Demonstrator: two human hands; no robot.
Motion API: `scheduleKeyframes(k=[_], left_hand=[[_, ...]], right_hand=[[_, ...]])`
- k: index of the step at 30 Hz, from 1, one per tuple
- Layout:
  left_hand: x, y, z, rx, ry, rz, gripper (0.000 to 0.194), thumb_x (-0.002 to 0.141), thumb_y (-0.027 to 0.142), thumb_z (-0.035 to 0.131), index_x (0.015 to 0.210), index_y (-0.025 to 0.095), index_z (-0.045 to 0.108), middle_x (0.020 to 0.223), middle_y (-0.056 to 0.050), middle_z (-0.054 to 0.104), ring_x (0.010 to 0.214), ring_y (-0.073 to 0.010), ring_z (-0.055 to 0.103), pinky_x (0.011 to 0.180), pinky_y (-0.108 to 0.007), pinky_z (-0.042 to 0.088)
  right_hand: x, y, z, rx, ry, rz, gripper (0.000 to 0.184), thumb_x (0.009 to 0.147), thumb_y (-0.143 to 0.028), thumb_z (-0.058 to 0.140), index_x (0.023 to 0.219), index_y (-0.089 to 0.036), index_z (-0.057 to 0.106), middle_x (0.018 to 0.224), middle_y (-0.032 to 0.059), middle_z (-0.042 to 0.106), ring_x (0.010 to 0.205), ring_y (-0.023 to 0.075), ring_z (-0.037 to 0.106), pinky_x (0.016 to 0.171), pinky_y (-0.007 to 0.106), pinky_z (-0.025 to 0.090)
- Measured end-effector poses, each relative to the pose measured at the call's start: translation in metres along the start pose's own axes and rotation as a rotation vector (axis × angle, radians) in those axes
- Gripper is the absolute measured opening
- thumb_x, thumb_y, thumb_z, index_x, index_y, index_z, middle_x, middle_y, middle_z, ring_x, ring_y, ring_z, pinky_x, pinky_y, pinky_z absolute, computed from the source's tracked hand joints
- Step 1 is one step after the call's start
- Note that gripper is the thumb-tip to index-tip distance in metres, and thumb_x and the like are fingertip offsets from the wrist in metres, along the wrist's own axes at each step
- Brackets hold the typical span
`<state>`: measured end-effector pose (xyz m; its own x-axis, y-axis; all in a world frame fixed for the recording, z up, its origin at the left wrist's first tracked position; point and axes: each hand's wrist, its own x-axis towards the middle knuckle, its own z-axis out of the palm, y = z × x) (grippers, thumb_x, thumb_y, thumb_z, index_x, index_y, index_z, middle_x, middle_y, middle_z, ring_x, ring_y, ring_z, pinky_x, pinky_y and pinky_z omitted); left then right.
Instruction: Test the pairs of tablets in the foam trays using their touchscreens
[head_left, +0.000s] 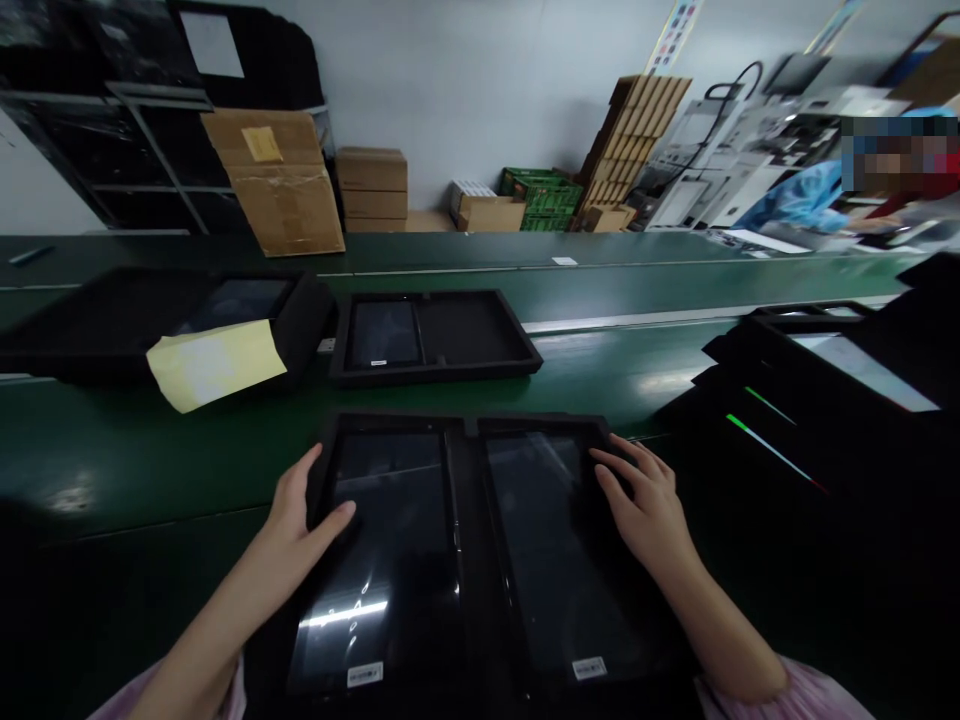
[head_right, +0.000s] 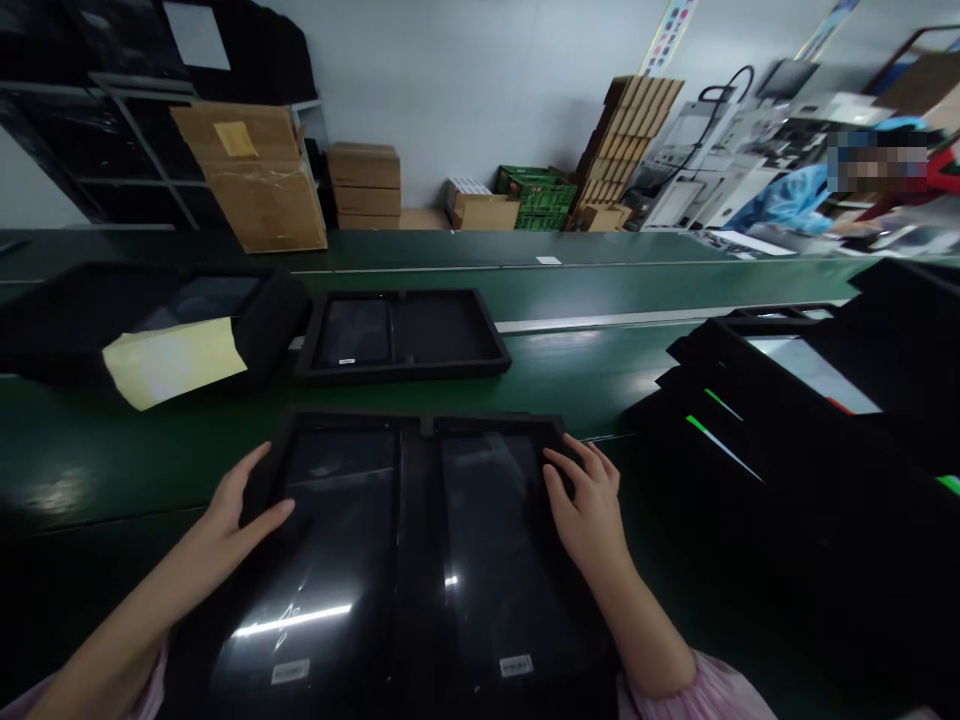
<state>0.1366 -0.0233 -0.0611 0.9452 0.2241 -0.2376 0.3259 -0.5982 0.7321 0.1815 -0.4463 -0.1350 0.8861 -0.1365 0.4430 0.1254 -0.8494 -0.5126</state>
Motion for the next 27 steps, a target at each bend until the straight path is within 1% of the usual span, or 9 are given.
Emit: scheduleKeyframes(k=[4, 8, 11, 13, 15, 19, 22, 24, 27], left_hand=[[-0.014, -0.007, 0.005, -0.027, -0.035, 0.025, 0.094, 0.088, 0.068, 0.052, 0.160, 0.028, 0.004, 0.169, -0.013, 0.010, 0.154, -0.0356, 0.018, 0.120, -0.057, 0.028], [-0.014, -0.006, -0.008, 0.052, -0.141, 0.050, 0.101, 0.087, 0.072, 0.050, 0.160, 0.030, -0.006, 0.170, -0.013, 0.002, 0.154, -0.0380, 0.011, 0.119, -0.061, 0.026], [-0.016, -0.010, -0.012, 0.124, -0.187, 0.077, 0.106, 0.085, 0.070, 0.055, 0.159, 0.033, -0.011, 0.170, -0.014, 0.000, 0.154, -0.0396, 0.012, 0.117, -0.063, 0.029], [-0.014, -0.013, -0.006, 0.187, -0.165, 0.118, 0.106, 0.085, 0.063, 0.059, 0.160, 0.033, -0.009, 0.170, -0.015, 0.001, 0.153, -0.0417, 0.017, 0.114, -0.064, 0.034], [-0.008, -0.014, 0.004, 0.219, -0.103, 0.144, 0.101, 0.086, 0.056, 0.059, 0.161, 0.030, -0.004, 0.169, -0.018, 0.006, 0.150, -0.0431, 0.024, 0.111, -0.065, 0.037], [0.010, -0.011, 0.017, 0.128, 0.132, 0.139, 0.084, 0.093, 0.052, 0.045, 0.159, 0.011, 0.015, 0.161, -0.027, 0.026, 0.149, -0.0396, 0.029, 0.118, -0.060, 0.031], [0.016, -0.006, 0.016, 0.032, 0.174, 0.131, 0.078, 0.094, 0.052, 0.044, 0.156, 0.009, 0.023, 0.160, -0.025, 0.031, 0.149, -0.0362, 0.031, 0.121, -0.056, 0.026], [0.016, -0.002, 0.014, -0.013, 0.146, 0.125, 0.079, 0.093, 0.053, 0.045, 0.156, 0.011, 0.024, 0.162, -0.023, 0.030, 0.151, -0.0345, 0.028, 0.122, -0.055, 0.024], [0.012, 0.001, 0.012, -0.028, 0.095, 0.079, 0.081, 0.094, 0.054, 0.045, 0.158, 0.013, 0.019, 0.165, -0.020, 0.023, 0.153, -0.0337, 0.023, 0.123, -0.056, 0.022]], right_hand=[[-0.001, -0.001, -0.001, 0.016, -0.025, -0.032, 0.048, 0.095, -0.057, 0.044, 0.104, -0.024, 0.076, 0.128, 0.0115, 0.066, 0.130, 0.0348, 0.049, 0.103, 0.059, 0.045], [-0.002, -0.003, -0.003, 0.042, -0.042, -0.076, 0.049, 0.096, -0.058, 0.043, 0.104, -0.024, 0.077, 0.124, 0.0106, 0.068, 0.125, 0.0332, 0.053, 0.103, 0.058, 0.047], [-0.001, -0.007, -0.007, 0.052, -0.030, -0.084, 0.048, 0.097, -0.057, 0.044, 0.107, -0.024, 0.077, 0.126, 0.0109, 0.067, 0.126, 0.0338, 0.053, 0.103, 0.059, 0.046], [0.001, -0.011, -0.012, 0.069, -0.029, -0.121, 0.042, 0.097, -0.054, 0.046, 0.107, -0.026, 0.077, 0.128, 0.0093, 0.067, 0.129, 0.0337, 0.051, 0.104, 0.059, 0.045], [0.002, -0.019, -0.018, 0.114, -0.072, -0.228, 0.033, 0.098, -0.046, 0.050, 0.105, -0.029, 0.078, 0.129, 0.0072, 0.066, 0.132, 0.0332, 0.049, 0.105, 0.059, 0.045], [0.002, -0.039, -0.031, 0.217, -0.313, -0.524, 0.024, 0.097, -0.030, 0.055, 0.096, -0.033, 0.080, 0.139, 0.0032, 0.060, 0.139, 0.0324, 0.042, 0.106, 0.055, 0.046], [0.000, -0.045, -0.029, 0.189, -0.431, -0.620, 0.026, 0.097, -0.028, 0.054, 0.098, -0.034, 0.080, 0.151, 0.0005, 0.049, 0.146, 0.0346, 0.031, 0.109, 0.059, 0.043], [0.000, -0.041, -0.023, 0.122, -0.390, -0.588, 0.026, 0.098, -0.030, 0.054, 0.101, -0.034, 0.079, 0.153, 0.0013, 0.046, 0.147, 0.0363, 0.028, 0.110, 0.063, 0.041], [0.003, -0.031, -0.015, 0.040, -0.227, -0.479, 0.029, 0.100, -0.034, 0.051, 0.114, -0.031, 0.076, 0.154, 0.0068, 0.045, 0.145, 0.0380, 0.031, 0.109, 0.068, 0.038]])
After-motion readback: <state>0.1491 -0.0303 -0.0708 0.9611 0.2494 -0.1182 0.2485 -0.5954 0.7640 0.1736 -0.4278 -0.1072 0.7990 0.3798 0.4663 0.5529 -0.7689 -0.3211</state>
